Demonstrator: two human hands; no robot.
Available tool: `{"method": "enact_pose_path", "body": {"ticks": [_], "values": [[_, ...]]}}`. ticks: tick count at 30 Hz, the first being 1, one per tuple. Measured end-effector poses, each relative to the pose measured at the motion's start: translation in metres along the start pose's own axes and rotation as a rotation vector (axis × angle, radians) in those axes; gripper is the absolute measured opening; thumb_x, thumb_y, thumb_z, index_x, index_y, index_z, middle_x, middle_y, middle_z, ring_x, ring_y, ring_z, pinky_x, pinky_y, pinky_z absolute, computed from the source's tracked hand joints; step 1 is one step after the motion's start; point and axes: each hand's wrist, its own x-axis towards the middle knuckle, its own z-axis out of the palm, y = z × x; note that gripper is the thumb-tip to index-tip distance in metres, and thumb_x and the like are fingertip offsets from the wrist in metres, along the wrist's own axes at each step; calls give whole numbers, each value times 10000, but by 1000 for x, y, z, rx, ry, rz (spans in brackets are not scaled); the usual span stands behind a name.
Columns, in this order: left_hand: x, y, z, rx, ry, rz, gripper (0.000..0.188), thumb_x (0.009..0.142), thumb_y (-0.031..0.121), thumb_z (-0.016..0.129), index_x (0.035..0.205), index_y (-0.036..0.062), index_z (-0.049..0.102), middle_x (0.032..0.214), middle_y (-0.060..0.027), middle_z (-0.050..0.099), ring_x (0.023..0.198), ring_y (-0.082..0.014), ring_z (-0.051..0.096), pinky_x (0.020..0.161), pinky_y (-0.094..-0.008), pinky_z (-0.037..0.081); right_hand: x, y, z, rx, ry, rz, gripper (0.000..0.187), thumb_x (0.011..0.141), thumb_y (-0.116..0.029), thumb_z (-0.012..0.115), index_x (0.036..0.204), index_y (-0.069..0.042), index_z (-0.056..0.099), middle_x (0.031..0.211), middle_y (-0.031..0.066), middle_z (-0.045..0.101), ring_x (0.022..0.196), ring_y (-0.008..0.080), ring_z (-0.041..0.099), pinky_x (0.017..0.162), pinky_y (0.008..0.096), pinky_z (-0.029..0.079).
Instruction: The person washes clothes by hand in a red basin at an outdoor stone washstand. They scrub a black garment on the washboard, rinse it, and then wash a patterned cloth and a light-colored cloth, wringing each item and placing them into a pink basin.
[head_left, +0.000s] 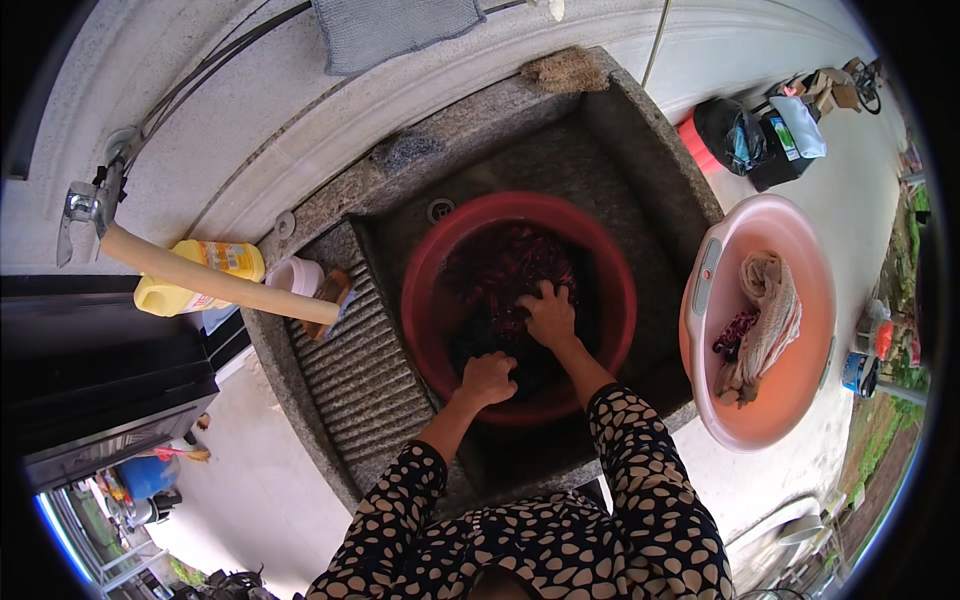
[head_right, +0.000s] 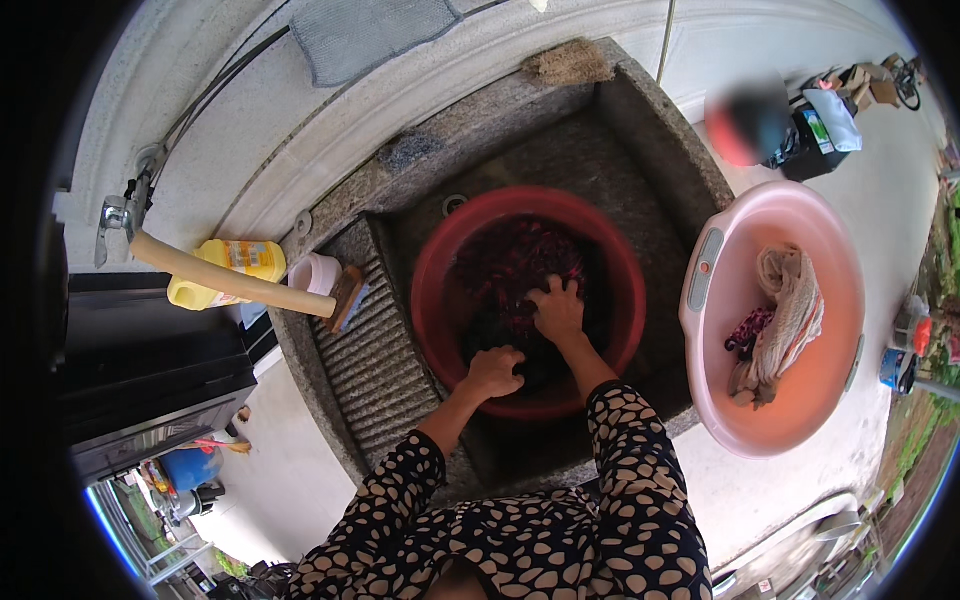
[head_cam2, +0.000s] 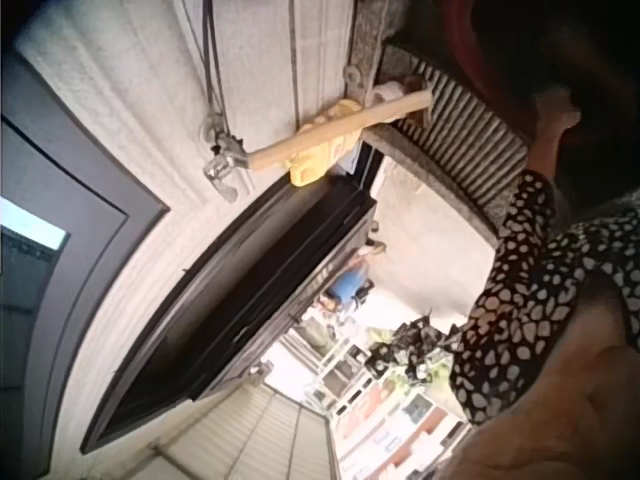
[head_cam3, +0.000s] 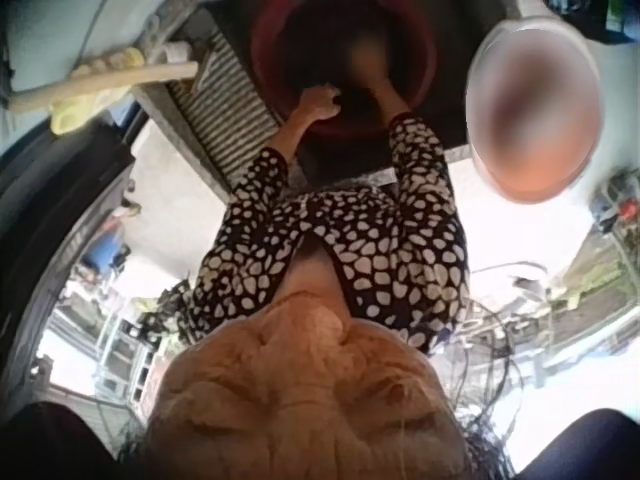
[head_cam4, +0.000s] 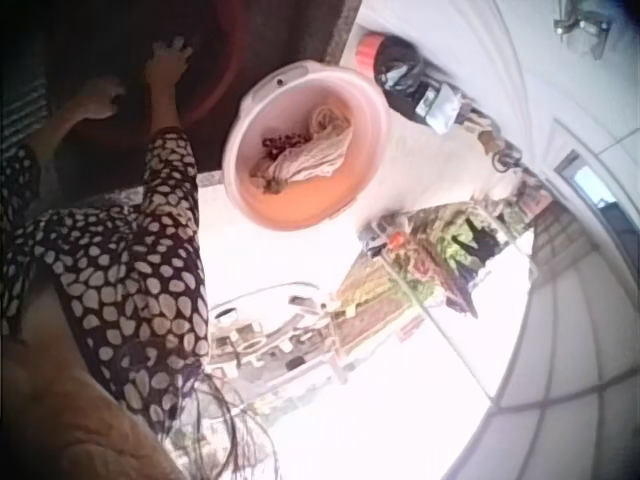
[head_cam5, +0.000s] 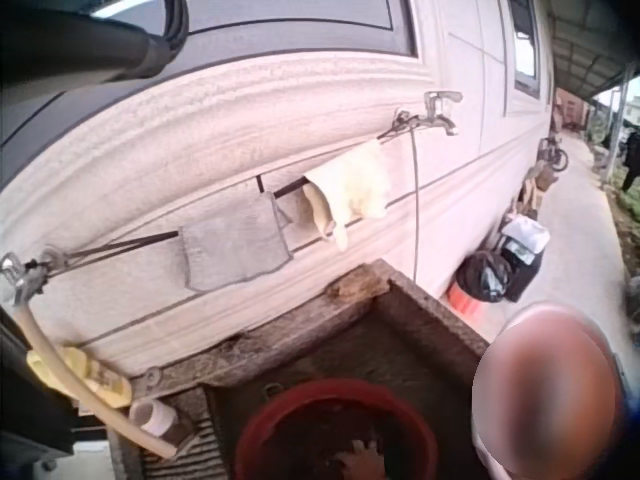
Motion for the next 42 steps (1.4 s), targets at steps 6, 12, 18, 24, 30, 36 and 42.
{"method": "enact_pose_path", "body": {"ticks": [6,12,18,24,30,36,42], "values": [[-1,-15,-4,-1076,239,-158,438,833,491,554,1075,127,589,1110,-75,592,1036,-263,569,832,-437,469,14,-35,-27,843,52,257,216,760,-95,472,885,-35,638,735,44,595,666,150,533,640,262,442],[-16,-32,-54,-2180,166,499,493,872,562,501,938,79,575,805,-72,602,761,-220,605,791,-396,503,-76,-126,-116,1394,-134,-225,211,696,-121,486,827,21,570,685,10,527,634,98,456,620,240,385],[-43,13,-37,-2230,497,804,336,962,405,414,1112,119,507,934,-37,531,814,-170,535,764,-331,473,-83,-167,-58,406,466,-206,383,770,-362,639,927,-22,559,861,133,566,818,307,550,700,404,458],[-38,21,-39,-2144,504,-28,296,944,248,490,1214,126,484,1150,-49,581,1012,-196,596,838,-352,515,-4,-68,-1,78,382,-7,182,846,-205,561,918,-40,587,818,147,559,694,292,586,551,372,473],[-7,-62,2,-2447,148,648,373,901,364,528,1170,107,498,1094,-27,581,981,-170,573,836,-313,470,-72,-126,-7,434,385,-276,258,768,-145,616,996,-71,521,832,209,596,758,406,611,648,482,500],[-20,-12,-45,-2047,681,33,617,875,450,542,1388,173,341,1295,-10,447,1200,-179,410,1011,-384,291,52,-37,1,-77,550,5,281,787,-177,619,1053,-124,546,929,88,566,865,317,571,660,460,470],[5,-64,-7,-2170,675,-264,617,890,453,533,1418,239,298,1397,-22,361,1260,-231,364,983,-420,315,40,-91,-8,-37,308,-316,488,753,-246,655,1216,-214,503,1182,122,456,999,344,497,747,454,467]]}}
